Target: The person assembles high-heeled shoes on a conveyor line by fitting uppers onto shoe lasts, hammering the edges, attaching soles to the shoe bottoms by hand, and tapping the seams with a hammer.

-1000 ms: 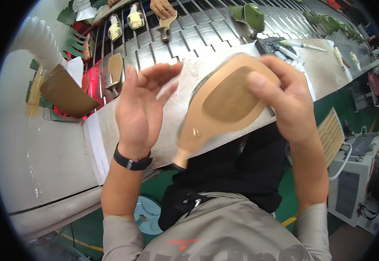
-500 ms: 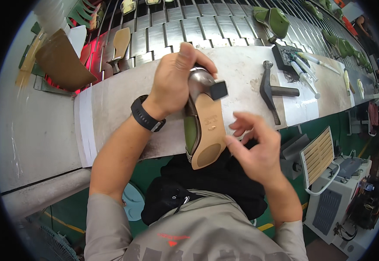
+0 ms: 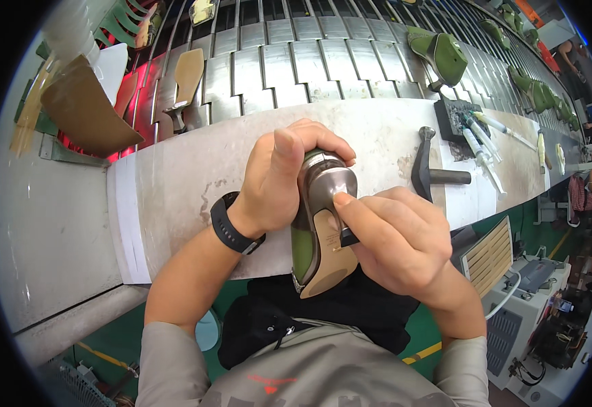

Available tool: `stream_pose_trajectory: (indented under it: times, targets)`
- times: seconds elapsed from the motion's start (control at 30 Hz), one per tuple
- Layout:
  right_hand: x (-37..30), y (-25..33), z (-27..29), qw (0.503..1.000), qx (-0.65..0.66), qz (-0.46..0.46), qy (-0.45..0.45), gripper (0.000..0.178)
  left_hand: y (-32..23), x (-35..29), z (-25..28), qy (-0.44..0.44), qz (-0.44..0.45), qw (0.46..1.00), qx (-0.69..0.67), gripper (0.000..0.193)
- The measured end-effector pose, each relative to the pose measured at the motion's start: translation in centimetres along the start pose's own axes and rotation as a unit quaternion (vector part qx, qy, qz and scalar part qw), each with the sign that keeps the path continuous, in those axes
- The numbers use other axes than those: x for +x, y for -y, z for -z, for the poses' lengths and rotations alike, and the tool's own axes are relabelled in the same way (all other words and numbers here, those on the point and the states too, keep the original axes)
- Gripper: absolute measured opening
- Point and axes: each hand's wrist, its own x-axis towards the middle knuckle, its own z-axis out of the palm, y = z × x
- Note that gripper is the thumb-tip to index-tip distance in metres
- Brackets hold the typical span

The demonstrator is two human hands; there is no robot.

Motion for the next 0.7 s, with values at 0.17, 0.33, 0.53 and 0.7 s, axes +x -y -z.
stream_pose_trajectory:
  times: [0.17,0.33,0.53,0.7]
  targets:
    - [-0.4,-0.5,-1.1,1.000,0.005,-0.002,-0.025,0.047,-0.1,0.0,0.3,0.000,-0.024,0.999,0.036,0.116]
    - [-0.2,-0.5,-1.2,1.000,0.012,-0.009,-0.023,0.048,0.0,-0.1,0.1,0.002,-0.030,0.998,0.046,0.115]
    - [0.0,-0.3,-1.2,1.000,-0.002,-0.021,-0.017,0.047,0.1,0.0,0.1,-0.025,-0.080,0.996,0.009,0.097]
    - [0.2,0.3,-0.9,0.999,-0.028,-0.029,-0.009,0.047,-0.4,0.0,0.4,-0.001,-0.052,0.998,0.030,0.091]
